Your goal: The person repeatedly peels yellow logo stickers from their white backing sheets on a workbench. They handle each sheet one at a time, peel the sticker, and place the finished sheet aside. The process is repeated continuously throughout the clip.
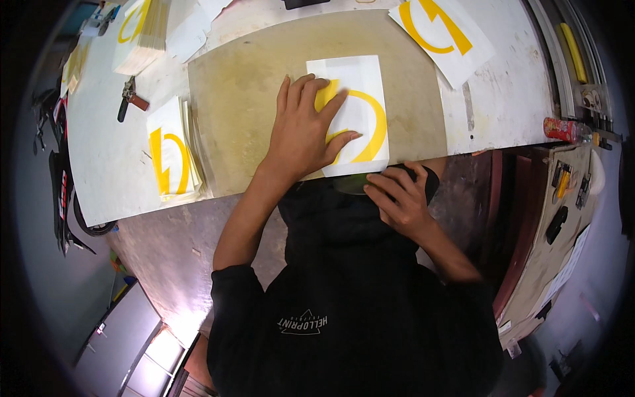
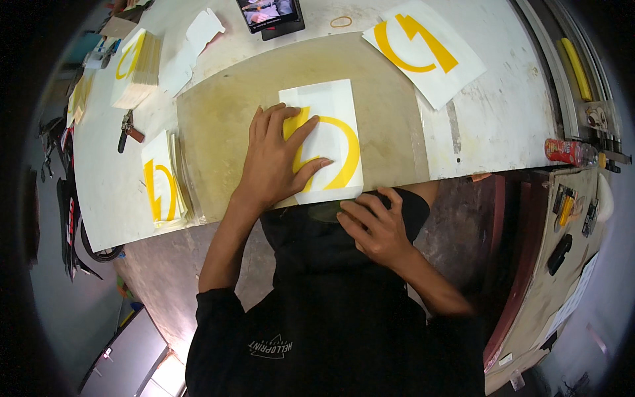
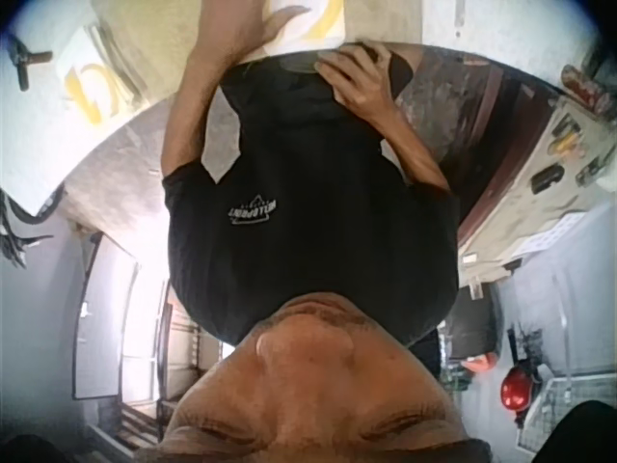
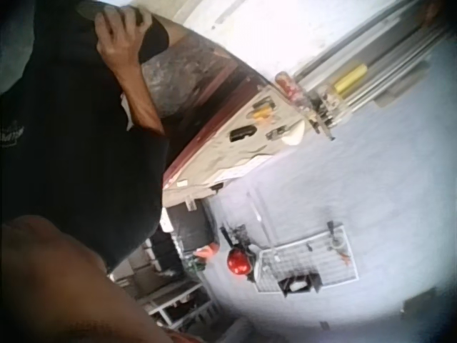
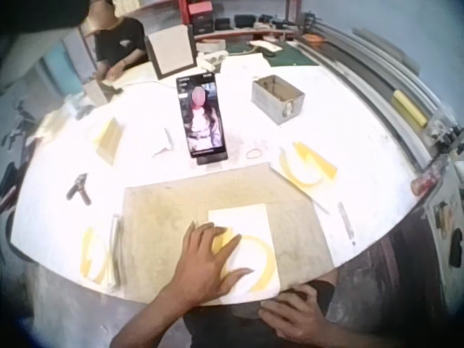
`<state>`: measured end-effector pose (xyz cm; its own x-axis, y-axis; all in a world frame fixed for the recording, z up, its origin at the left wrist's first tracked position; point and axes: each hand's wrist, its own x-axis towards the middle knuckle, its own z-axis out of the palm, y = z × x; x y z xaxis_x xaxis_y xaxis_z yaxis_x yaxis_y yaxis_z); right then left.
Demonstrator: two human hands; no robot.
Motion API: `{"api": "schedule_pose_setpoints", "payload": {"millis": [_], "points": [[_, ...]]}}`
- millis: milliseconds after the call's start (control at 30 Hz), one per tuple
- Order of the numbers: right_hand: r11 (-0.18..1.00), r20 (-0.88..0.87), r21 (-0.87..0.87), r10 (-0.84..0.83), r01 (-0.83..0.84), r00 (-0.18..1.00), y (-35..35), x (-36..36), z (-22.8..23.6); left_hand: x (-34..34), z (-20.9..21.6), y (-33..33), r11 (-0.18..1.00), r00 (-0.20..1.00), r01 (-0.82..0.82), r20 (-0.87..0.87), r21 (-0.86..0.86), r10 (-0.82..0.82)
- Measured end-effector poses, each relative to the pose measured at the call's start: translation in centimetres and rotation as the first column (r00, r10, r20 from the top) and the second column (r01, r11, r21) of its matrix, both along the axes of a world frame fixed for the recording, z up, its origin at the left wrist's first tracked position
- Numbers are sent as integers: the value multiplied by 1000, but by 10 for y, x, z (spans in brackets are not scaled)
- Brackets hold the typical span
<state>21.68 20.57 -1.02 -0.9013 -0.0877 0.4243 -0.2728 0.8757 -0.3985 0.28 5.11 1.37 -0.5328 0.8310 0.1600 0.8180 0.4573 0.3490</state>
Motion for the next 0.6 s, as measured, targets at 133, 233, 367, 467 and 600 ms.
{"api": "schedule_pose_setpoints", "payload": {"millis": [133,233,367,467,600], "points": [[999,-26,-25,-46,45,999,12,-12,15,6,-12,1,996,999,-6,-35,92,9],[999,29,-16,-28,29,999,25,-33,21,4,-13,2,997,1000,-6,-16,76,7],[976,60,-216,-22,35,998,25,-61,12,-2,-2,-8,997,989,77,123,24,-79],[984,27,-173,-43,47,999,25,-62,11,-7,2,-16,991,972,135,195,-4,-132],[937,46,-114,-328,331,944,62,-32,2,-4,-1,-20,989,972,139,196,-43,-128]]}}
